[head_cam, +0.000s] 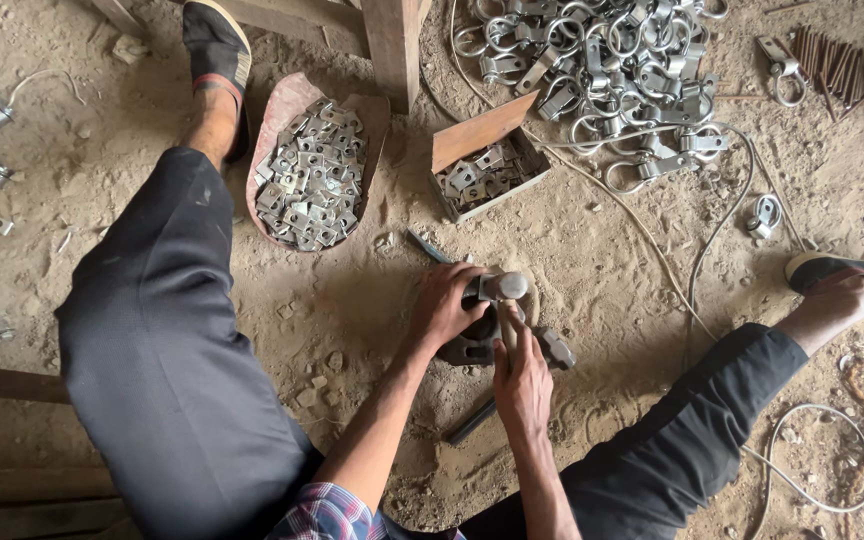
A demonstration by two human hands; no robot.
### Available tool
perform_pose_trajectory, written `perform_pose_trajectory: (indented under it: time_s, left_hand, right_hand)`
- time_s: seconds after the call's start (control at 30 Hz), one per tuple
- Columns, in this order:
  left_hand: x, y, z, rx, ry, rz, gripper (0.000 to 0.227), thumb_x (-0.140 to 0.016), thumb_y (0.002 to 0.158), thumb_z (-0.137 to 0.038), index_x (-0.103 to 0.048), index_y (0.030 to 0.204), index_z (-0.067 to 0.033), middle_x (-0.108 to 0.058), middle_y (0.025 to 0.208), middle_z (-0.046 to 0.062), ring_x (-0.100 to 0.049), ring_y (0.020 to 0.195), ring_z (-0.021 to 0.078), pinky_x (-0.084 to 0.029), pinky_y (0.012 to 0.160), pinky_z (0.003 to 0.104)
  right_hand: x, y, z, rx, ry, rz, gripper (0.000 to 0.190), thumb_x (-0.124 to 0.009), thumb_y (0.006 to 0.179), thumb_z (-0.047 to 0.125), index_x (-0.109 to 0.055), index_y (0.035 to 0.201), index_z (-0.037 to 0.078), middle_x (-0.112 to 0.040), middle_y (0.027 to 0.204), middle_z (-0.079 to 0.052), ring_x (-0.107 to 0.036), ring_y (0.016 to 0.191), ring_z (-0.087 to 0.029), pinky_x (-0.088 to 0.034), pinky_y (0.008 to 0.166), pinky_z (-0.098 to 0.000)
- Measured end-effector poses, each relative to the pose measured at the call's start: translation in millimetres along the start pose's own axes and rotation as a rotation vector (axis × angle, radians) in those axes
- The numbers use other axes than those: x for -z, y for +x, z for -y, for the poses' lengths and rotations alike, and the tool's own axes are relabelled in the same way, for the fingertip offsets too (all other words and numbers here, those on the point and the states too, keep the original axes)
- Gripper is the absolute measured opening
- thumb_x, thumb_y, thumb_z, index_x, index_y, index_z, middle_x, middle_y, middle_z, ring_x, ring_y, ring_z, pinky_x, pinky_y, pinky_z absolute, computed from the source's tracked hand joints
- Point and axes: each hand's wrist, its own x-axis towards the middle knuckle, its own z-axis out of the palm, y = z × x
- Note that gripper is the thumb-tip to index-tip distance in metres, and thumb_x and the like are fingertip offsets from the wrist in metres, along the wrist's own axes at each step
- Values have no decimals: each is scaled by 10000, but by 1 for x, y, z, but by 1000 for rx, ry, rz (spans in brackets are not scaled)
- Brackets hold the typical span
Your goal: The person sits on the ground and uses a hammer to strike small metal pieces placed on a metal anvil. They repeatedly pick up metal parts from a nearby container, position them on the anvil, and hammer them into shape before placing them into a wooden box.
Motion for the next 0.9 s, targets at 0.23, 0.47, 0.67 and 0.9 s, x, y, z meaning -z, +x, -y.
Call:
perform_pose_trajectory:
  time_s: [0.23,0.47,0.67,0.9]
  left_hand:
    - [-4,-2,5,-44,6,-40,599,-888,773,-274,-649,1313,-167,-682,1287,39,-618,1226,246,-413,1119,491]
    - [5,2,-4,-3,28,5,593,-878,764,-276,-657,1301,-157,-683,1277,44,-614,1217,254,-404,1107,504]
    - [10,1,-8,3,24,7,560,-862,783,-272,-663,1293,-153,-682,1269,45,-613,1233,259,-406,1105,503]
    - [2,-1,-2,-34,39,-31,593,-871,780,-281,-628,1307,-159,-671,1267,51,-609,1217,259,-403,1111,522]
  right_hand:
    - [4,2,5,-176,55,109,575,-623,1002,195,-413,1536,156,-726,1056,-219,-689,613,-246,-569,501,-408]
    - [0,-2,-3,-152,104,56,547,-600,1023,200,-411,1534,146,-745,1108,-202,-682,573,-215,-579,507,-396]
    - [5,1,3,-62,56,42,536,-613,1008,172,-436,1512,125,-717,1178,-244,-688,611,-223,-591,485,-402]
    - [4,5,3,-165,104,111,560,-613,1004,169,-417,1527,126,-736,1070,-221,-705,576,-207,-598,461,-361]
